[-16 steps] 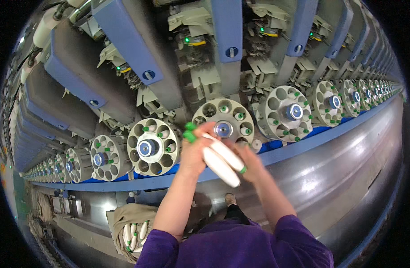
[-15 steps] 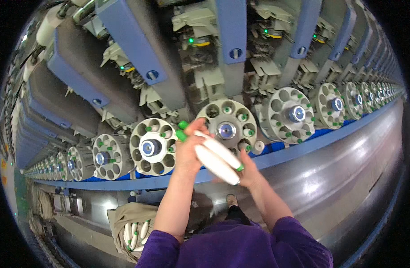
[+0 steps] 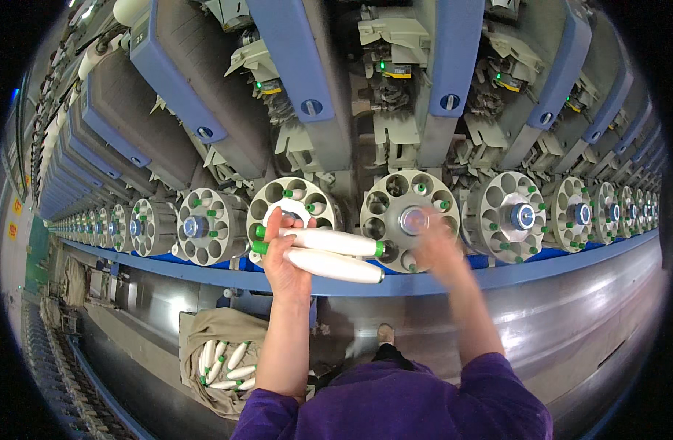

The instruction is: The person repeatedly picks white thread spools from a cloth bag and places them into slots on rotating circular holders mounted on a textile machine. The person uses both hands to handle multiple spools at once and continues loading until the bag is empty.

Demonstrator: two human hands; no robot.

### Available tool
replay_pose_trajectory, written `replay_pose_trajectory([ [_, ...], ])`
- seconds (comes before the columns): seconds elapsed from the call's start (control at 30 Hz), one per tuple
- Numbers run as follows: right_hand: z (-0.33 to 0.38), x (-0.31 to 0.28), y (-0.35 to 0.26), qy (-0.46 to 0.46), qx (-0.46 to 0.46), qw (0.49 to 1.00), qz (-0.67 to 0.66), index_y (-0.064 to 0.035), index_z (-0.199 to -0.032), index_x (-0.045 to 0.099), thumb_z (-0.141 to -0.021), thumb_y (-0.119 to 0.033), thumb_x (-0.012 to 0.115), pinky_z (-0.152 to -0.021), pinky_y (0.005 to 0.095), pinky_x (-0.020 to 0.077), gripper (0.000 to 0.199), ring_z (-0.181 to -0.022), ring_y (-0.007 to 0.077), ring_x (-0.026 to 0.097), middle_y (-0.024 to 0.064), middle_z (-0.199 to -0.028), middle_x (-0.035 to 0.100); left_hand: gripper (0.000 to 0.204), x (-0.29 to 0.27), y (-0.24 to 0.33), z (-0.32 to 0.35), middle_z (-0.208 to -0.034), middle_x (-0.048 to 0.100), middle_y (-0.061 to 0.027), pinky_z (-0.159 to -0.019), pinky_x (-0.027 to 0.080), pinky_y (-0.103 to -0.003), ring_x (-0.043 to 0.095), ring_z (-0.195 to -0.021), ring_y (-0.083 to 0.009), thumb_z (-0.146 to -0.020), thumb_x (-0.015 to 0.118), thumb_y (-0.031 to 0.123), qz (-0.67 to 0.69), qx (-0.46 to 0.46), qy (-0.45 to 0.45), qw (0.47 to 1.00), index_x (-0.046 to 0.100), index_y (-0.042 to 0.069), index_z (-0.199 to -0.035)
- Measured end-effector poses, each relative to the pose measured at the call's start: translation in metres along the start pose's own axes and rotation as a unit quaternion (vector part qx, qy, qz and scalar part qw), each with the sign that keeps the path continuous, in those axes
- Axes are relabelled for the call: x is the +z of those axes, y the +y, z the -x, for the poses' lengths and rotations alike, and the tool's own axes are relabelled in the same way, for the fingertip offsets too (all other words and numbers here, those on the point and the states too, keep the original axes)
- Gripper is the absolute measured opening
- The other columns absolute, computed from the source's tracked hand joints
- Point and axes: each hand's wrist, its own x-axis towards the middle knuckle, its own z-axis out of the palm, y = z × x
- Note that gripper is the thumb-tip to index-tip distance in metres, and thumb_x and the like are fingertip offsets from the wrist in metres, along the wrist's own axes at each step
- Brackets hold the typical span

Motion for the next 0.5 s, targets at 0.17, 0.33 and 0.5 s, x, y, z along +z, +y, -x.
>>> replay_pose_trajectory([
  [0.17,-0.014,0.012,-0.015,-0.132,0.174,0.940,0.263,-0.0112,-0.106,0.058,-0.086,-0.036,0.057,-0.048,0.0216,0.0346,0.031,-0.057,0.0066,0.040,-0.0029,-0.069,0.046,0.052,-0.005,-0.004,-0.004,-0.091,0.052,-0.0059,-0.095,0.043,-0.049,0.056,-0.086,-0.0202,-0.070,0.049,0.003,0.018,-0.032,0.004,0.999,0.050,0.004,-0.122],
  [0.33,-0.027,-0.009,-0.032,-0.026,0.137,0.990,0.025,-0.0081,-0.083,0.057,-0.092,-0.024,0.054,-0.043,0.0201,0.0263,0.018,-0.045,0.0044,0.029,-0.0071,-0.055,0.037,0.049,-0.002,-0.051,-0.019,-0.085,0.048,-0.0064,-0.086,0.049,-0.042,0.053,-0.079,-0.0187,-0.068,0.042,-0.006,-0.155,-0.001,0.076,0.985,0.053,-0.005,-0.116],
  [0.5,-0.036,0.021,-0.016,-0.175,0.151,0.972,0.029,-0.0053,-0.086,0.057,-0.093,-0.024,0.051,-0.045,0.0204,0.0271,0.021,-0.047,0.0049,0.031,-0.0069,-0.057,0.037,0.038,0.003,-0.112,-0.038,-0.090,0.051,-0.0033,-0.078,0.040,-0.024,0.050,-0.080,-0.0151,-0.073,0.046,-0.006,-0.410,0.181,0.045,0.893,0.066,0.005,-0.104],
])
